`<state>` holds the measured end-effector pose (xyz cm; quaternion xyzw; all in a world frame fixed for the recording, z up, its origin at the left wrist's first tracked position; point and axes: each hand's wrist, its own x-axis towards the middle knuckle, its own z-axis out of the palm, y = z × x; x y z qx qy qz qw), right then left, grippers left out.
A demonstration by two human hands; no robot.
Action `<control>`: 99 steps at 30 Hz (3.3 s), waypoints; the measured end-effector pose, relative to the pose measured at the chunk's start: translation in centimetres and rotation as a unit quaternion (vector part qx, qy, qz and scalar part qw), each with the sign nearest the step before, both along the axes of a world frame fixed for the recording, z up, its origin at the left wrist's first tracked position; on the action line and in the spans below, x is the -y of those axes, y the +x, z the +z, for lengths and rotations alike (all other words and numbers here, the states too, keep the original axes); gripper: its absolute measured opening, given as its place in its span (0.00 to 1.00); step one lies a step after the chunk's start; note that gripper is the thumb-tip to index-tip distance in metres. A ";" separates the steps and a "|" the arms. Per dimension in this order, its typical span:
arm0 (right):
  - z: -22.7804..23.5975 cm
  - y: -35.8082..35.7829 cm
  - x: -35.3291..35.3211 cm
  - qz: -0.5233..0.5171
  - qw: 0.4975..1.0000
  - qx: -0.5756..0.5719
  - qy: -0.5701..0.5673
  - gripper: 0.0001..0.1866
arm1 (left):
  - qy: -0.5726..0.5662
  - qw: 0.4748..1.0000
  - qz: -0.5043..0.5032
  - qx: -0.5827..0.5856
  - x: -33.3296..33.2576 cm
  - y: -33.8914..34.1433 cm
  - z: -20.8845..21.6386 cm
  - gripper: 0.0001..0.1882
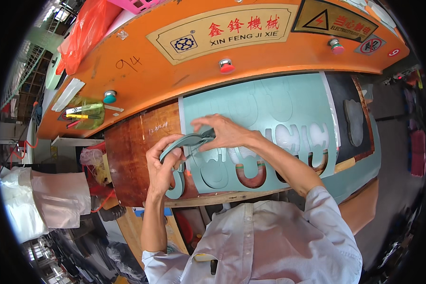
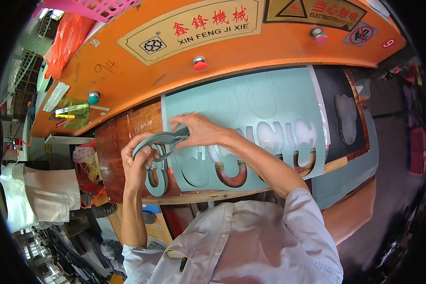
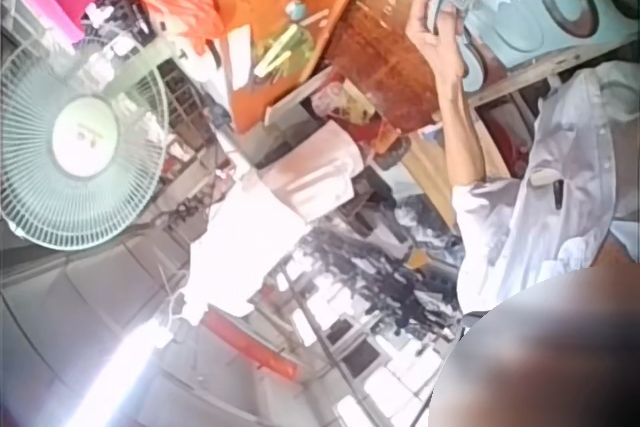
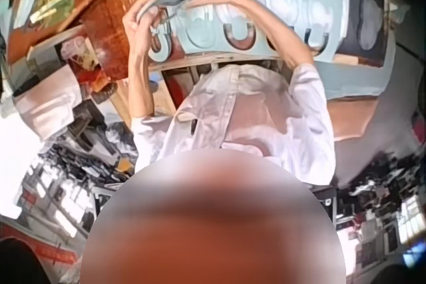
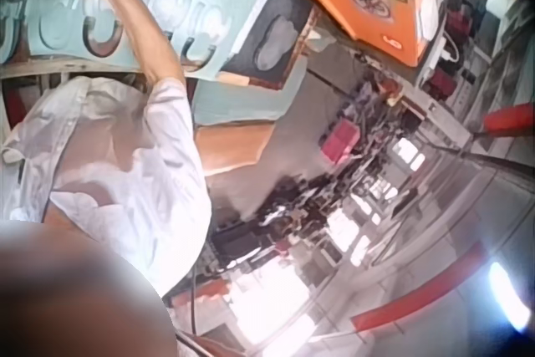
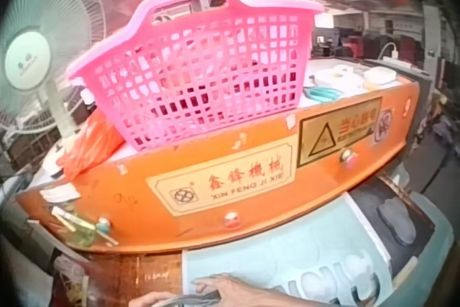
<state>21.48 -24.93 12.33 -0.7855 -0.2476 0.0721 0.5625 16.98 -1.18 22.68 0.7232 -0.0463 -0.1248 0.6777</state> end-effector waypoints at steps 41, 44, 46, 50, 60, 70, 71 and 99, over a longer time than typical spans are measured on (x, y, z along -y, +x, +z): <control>0.5 -17.5 0.1 -0.243 0.963 -0.076 -0.089 0.14 | 0.228 0.971 -0.038 0.064 -0.4 -6.4 -9.0 0.17; 1.0 -15.8 -0.6 -0.295 0.949 -0.013 -0.111 0.19 | 0.235 0.970 -0.036 0.060 0.1 -5.2 -7.6 0.16; -0.4 -13.6 -2.6 -0.258 0.948 -0.148 -0.112 0.24 | 0.235 0.969 -0.041 0.062 0.7 -4.5 -6.6 0.15; -3.8 -11.4 -5.0 -0.324 0.939 0.010 -0.117 0.26 | 0.216 0.976 -0.006 0.022 0.3 -2.9 -3.8 0.16; -4.2 -11.4 -3.8 -0.304 0.944 0.053 -0.115 0.10 | 0.096 0.987 0.071 0.104 -2.9 0.6 5.0 0.17; 0.6 -10.9 -5.0 -0.298 0.950 -0.065 -0.070 0.14 | 0.084 0.992 0.070 0.064 -1.1 1.4 2.4 0.16; 0.7 -10.6 -5.3 -0.316 0.947 0.013 -0.058 0.15 | 0.080 0.992 0.072 0.060 -1.0 1.3 2.3 0.16; 6.4 -3.1 -4.4 -0.216 0.933 0.286 -0.004 0.28 | 0.173 0.974 0.067 0.129 -7.9 1.7 10.5 0.19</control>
